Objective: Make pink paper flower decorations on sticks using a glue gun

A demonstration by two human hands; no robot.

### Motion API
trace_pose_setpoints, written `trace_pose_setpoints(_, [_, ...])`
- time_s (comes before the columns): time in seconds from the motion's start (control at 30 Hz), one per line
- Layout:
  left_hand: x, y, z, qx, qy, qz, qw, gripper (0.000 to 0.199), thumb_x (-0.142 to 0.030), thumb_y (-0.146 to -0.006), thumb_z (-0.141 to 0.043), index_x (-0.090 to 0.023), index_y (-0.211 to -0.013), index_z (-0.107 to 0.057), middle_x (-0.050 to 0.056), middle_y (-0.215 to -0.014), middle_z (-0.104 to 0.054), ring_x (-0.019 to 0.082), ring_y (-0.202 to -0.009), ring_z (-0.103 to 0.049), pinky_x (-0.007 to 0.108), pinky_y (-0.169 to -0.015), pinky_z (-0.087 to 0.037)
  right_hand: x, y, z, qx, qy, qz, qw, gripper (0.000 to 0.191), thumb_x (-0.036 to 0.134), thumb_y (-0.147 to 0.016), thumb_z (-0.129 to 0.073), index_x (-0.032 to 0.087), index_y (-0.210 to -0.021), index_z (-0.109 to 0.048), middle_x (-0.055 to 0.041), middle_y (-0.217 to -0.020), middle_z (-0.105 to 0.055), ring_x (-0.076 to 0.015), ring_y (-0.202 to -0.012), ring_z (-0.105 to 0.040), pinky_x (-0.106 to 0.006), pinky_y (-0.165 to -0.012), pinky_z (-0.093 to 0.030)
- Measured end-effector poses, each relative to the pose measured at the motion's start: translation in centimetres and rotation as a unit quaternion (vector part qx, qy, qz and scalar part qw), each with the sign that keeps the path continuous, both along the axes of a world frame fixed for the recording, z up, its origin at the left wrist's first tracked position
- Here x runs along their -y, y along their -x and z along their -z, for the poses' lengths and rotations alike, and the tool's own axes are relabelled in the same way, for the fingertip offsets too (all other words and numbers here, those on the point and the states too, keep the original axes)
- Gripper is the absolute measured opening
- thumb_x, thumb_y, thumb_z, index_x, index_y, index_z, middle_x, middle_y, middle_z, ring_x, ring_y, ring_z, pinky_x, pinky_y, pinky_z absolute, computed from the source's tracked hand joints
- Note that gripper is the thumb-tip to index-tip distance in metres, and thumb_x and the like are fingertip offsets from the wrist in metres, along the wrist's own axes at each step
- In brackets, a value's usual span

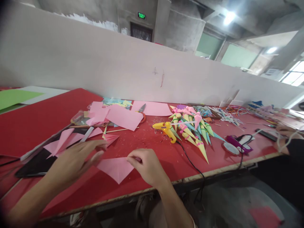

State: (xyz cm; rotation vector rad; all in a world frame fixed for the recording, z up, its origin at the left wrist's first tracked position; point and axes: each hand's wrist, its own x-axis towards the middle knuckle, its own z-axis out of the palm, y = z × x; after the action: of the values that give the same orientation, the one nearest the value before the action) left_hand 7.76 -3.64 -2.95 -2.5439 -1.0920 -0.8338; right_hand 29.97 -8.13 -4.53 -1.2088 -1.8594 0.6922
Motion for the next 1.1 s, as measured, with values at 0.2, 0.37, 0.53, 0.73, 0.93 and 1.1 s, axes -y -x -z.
trace_pose_setpoints(0.2, [0.5,-0.3,0.8,-0.047,0.181,0.084,0.979,0.039,-0.032,-0.093,-0.036,-0.020,-0.068,-0.062,0.000,-0.065,-0.069,0.016,-0.061,-0.061,0.024,-0.057,-0.041,-0.5,0.5,0.2,0.068,-0.038,-0.030,0.997,0.021,0.024,-0.090,-0.050,0.018,-0.077,-0.066,0.0003,-0.072,-0.064,-0.0123,-0.069,-0.056,-0.023,-0.067,-0.040])
trace_pose_setpoints(0.37, [0.5,-0.5,1.5,-0.074,0.128,0.092,0.985,0.042,-0.026,-0.096,-0.032,-0.019,-0.067,-0.061,0.000,-0.062,-0.067,0.015,-0.057,-0.059,0.024,-0.055,-0.038,-0.2,2.1,0.9,0.191,-0.165,0.059,0.966,0.012,0.019,-0.082,-0.056,0.023,-0.078,-0.066,-0.0013,-0.099,-0.067,-0.0183,-0.093,-0.057,-0.046,-0.104,-0.018])
trace_pose_setpoints(0.53, [0.8,-0.7,1.4,-0.069,0.058,0.160,0.983,0.056,-0.029,-0.099,-0.018,-0.018,-0.068,-0.064,0.001,-0.057,-0.065,0.014,-0.051,-0.057,0.025,-0.055,-0.039,-0.2,3.3,1.2,0.195,-0.185,0.039,0.962,0.015,0.013,-0.076,-0.052,0.022,-0.066,-0.059,0.0066,-0.058,-0.061,-0.0107,-0.060,-0.053,-0.038,-0.104,-0.021])
trace_pose_setpoints(0.73, [0.3,0.7,1.2,-0.058,0.124,0.127,0.982,0.051,-0.031,-0.097,-0.023,-0.021,-0.076,-0.068,0.002,-0.070,-0.072,0.017,-0.062,-0.062,0.027,-0.060,-0.041,-0.9,1.6,1.2,0.195,-0.168,0.051,0.965,0.016,0.011,-0.072,-0.049,0.020,-0.059,-0.052,0.0067,-0.053,-0.055,-0.0096,-0.053,-0.046,-0.030,-0.091,-0.033])
trace_pose_setpoints(0.93, [-0.1,1.2,1.5,-0.020,0.199,0.065,0.978,0.048,-0.042,-0.093,-0.029,-0.020,-0.070,-0.064,0.003,-0.067,-0.071,0.018,-0.062,-0.063,0.027,-0.057,-0.041,-1.2,-0.9,1.7,0.162,-0.157,0.152,0.962,0.020,0.010,-0.073,-0.047,0.020,-0.056,-0.048,0.0059,-0.052,-0.048,-0.0109,-0.052,-0.043,-0.031,-0.084,-0.036])
trace_pose_setpoints(1.1, [-0.2,1.0,1.6,-0.026,0.190,0.070,0.979,0.044,-0.039,-0.092,-0.031,-0.020,-0.072,-0.065,0.002,-0.067,-0.071,0.018,-0.063,-0.063,0.026,-0.056,-0.040,-0.9,-0.1,1.4,0.065,-0.150,0.042,0.986,0.010,0.019,-0.085,-0.050,0.019,-0.084,-0.060,-0.0044,-0.085,-0.065,-0.0167,-0.082,-0.058,-0.027,-0.078,-0.040])
